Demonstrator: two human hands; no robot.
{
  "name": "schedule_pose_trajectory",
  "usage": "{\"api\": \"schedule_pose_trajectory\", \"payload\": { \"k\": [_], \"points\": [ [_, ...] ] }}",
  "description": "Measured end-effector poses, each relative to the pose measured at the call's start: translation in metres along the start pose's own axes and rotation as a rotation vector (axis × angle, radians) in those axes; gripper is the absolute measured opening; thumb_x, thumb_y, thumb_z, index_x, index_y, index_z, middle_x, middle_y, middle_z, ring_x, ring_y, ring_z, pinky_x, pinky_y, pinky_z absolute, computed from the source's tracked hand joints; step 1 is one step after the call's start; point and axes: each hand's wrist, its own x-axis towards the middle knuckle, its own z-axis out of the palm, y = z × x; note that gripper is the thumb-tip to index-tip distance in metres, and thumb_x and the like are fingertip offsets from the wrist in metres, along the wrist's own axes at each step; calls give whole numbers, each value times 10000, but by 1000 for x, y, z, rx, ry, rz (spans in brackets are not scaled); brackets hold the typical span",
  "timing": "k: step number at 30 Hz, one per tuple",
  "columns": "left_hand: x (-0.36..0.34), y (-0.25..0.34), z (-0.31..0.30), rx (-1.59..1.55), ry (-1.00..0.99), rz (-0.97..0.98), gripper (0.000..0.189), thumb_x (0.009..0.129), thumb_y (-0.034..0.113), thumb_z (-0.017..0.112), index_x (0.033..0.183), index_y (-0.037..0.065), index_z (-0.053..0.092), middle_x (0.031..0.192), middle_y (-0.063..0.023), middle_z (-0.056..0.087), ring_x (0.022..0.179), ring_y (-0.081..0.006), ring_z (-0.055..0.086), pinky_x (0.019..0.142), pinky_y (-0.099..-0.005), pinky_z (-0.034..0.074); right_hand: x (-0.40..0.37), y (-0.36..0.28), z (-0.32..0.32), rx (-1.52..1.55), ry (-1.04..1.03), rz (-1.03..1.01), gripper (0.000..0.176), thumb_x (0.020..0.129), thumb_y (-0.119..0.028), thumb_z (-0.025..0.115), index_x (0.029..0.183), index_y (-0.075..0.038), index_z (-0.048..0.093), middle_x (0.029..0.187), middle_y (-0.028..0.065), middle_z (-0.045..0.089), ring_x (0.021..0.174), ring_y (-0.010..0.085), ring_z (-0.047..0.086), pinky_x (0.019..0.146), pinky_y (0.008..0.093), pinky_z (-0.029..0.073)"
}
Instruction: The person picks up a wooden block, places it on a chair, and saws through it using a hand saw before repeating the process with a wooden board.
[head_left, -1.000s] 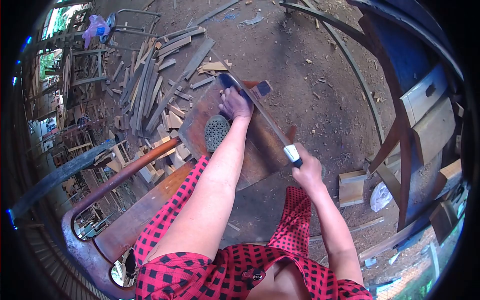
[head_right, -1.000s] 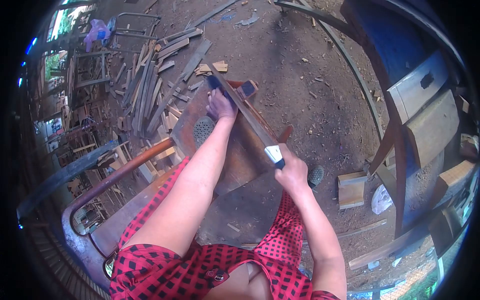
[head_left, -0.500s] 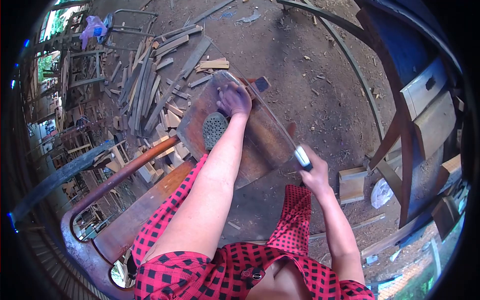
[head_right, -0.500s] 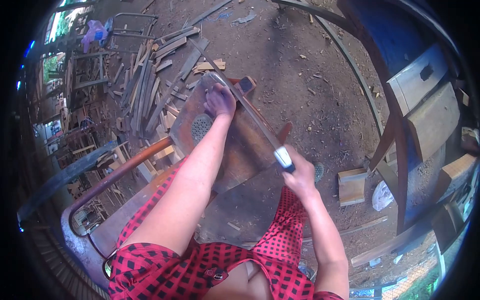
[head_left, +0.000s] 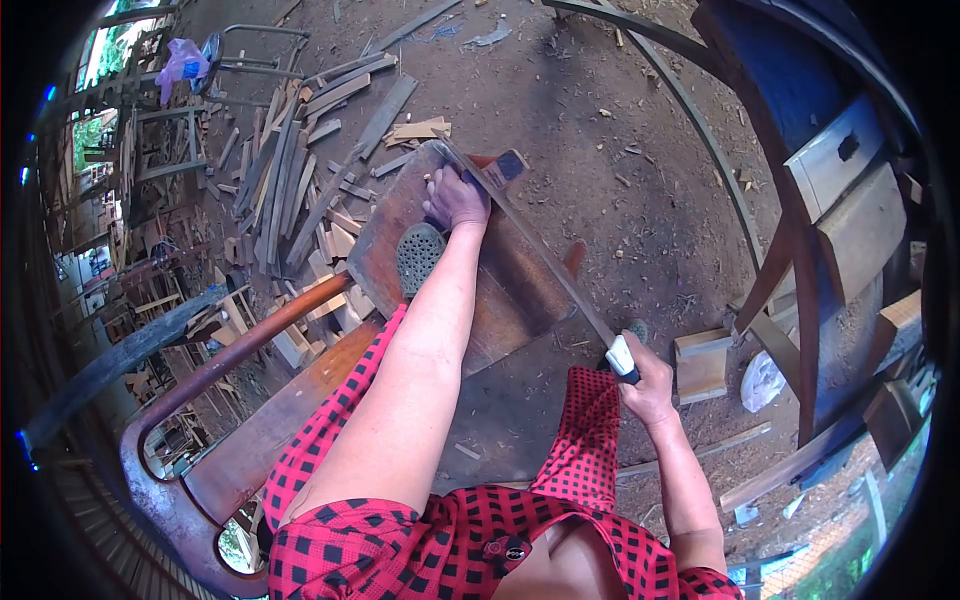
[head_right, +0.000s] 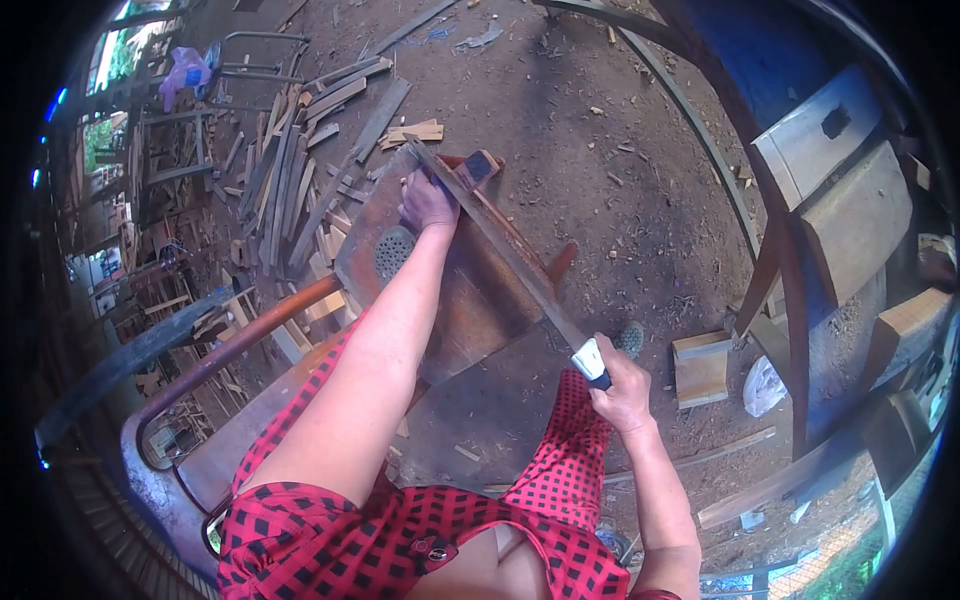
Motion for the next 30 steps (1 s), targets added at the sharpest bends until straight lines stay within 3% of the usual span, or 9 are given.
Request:
{"api": "schedule_pose_trajectory", "payload": {
  "k": [5, 10, 19, 25, 30],
  "points": [
    [2, 1, 1, 25, 4, -5, 382, 871, 455, 457, 972, 134, 638, 1027, -63, 622, 1037, -294, 563, 825, -499, 372, -9, -1, -12, -20, 7, -28, 642, 601, -3, 640, 1234, -73, 563, 908, 178, 648, 835, 359, 650, 726, 413, 530],
    [1, 0, 5, 39, 26, 11, 356, 873, 432, 459, 926, 122, 627, 994, -65, 616, 1029, -294, 563, 815, -496, 374, -21, -3, -23, 20, -77, 93, 620, 605, 13, 615, 1218, -70, 563, 977, 194, 656, 901, 377, 647, 758, 413, 535],
    [3, 0, 3, 42, 41, 8, 363, 871, 431, 460, 924, 114, 628, 996, -73, 613, 1020, -296, 561, 805, -496, 372, 43, -19, 15, 11, -109, 143, 595, 621, 0, 569, 1201, -131, 544, 952, 194, 643, 895, 412, 616, 737, 462, 512],
    [3, -2, 6, 31, 6, -8, 323, 855, 389, 472, 927, 116, 630, 999, -75, 614, 1027, -299, 558, 816, -498, 368, -14, -1, -1, 23, -33, 116, 582, 628, 24, 577, 1196, -102, 557, 940, 192, 649, 892, 401, 631, 745, 444, 518],
    [3, -1, 6, 33, 9, -1, 314, 851, 383, 476, 930, 114, 617, 994, -75, 612, 1021, -299, 558, 808, -500, 373, -17, -2, -4, 30, -64, 184, 585, 619, 19, 595, 1190, -103, 567, 948, 190, 653, 904, 393, 637, 756, 442, 522]
  ]
}}
